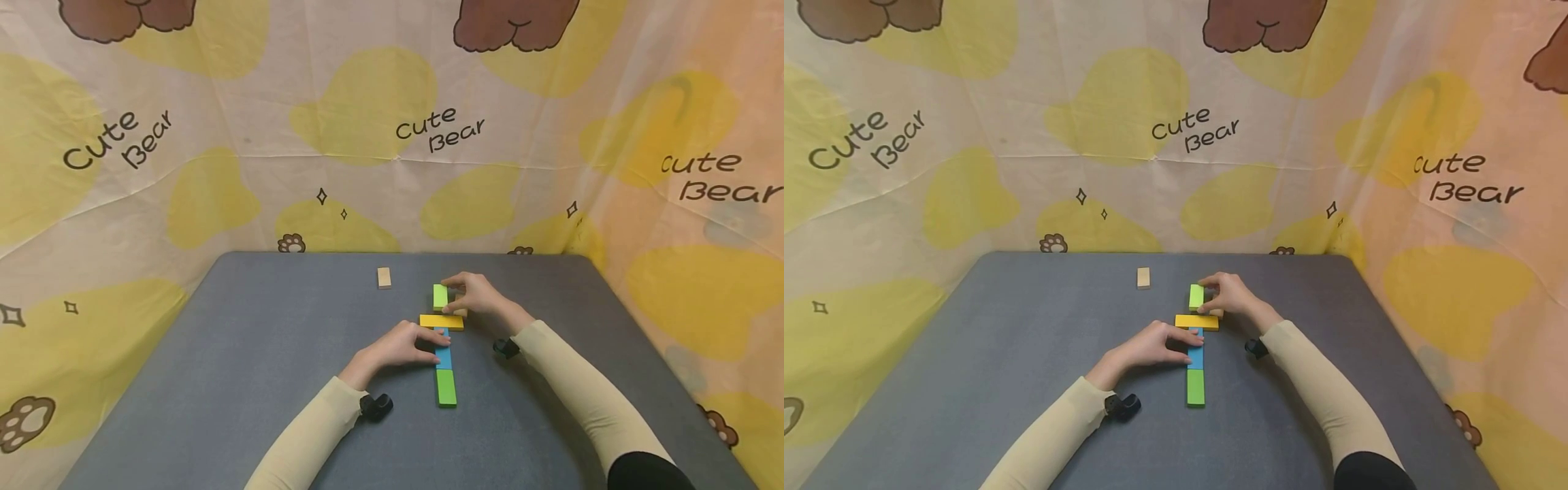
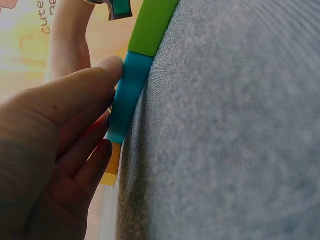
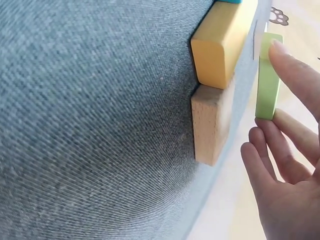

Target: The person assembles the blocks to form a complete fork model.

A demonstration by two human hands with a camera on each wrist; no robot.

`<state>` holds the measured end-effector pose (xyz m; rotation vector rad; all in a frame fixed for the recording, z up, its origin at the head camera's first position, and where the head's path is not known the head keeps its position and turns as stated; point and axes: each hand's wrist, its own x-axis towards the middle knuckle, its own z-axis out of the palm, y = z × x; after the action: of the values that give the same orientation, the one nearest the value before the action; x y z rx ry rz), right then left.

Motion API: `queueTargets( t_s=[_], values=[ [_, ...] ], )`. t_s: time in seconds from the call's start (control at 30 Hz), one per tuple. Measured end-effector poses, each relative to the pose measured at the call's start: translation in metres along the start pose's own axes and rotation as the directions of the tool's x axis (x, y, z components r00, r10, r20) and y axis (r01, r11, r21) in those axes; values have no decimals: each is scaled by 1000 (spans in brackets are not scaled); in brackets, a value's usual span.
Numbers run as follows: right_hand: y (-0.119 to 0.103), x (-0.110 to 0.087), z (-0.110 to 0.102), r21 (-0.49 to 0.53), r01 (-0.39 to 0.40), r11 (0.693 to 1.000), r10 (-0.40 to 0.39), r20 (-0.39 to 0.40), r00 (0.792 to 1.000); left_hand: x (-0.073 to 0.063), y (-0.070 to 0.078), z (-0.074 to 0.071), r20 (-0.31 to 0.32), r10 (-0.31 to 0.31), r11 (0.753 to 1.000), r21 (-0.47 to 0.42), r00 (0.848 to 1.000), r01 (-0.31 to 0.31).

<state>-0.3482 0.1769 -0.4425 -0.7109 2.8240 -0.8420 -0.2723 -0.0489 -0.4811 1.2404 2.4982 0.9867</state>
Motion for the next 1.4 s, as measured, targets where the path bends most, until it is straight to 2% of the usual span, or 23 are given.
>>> queueTargets(
  t_s=[0.77,1.4],
  values=[
    [5,-1,10,-27,34,999,-35,-35,999,-1,0,-1,5,-4,1000,-4,1000,4],
    [4,0,11,-9,35,999,-35,8,999,-1,0,-1,15,-19,1000,-15,1000,19]
  ],
)
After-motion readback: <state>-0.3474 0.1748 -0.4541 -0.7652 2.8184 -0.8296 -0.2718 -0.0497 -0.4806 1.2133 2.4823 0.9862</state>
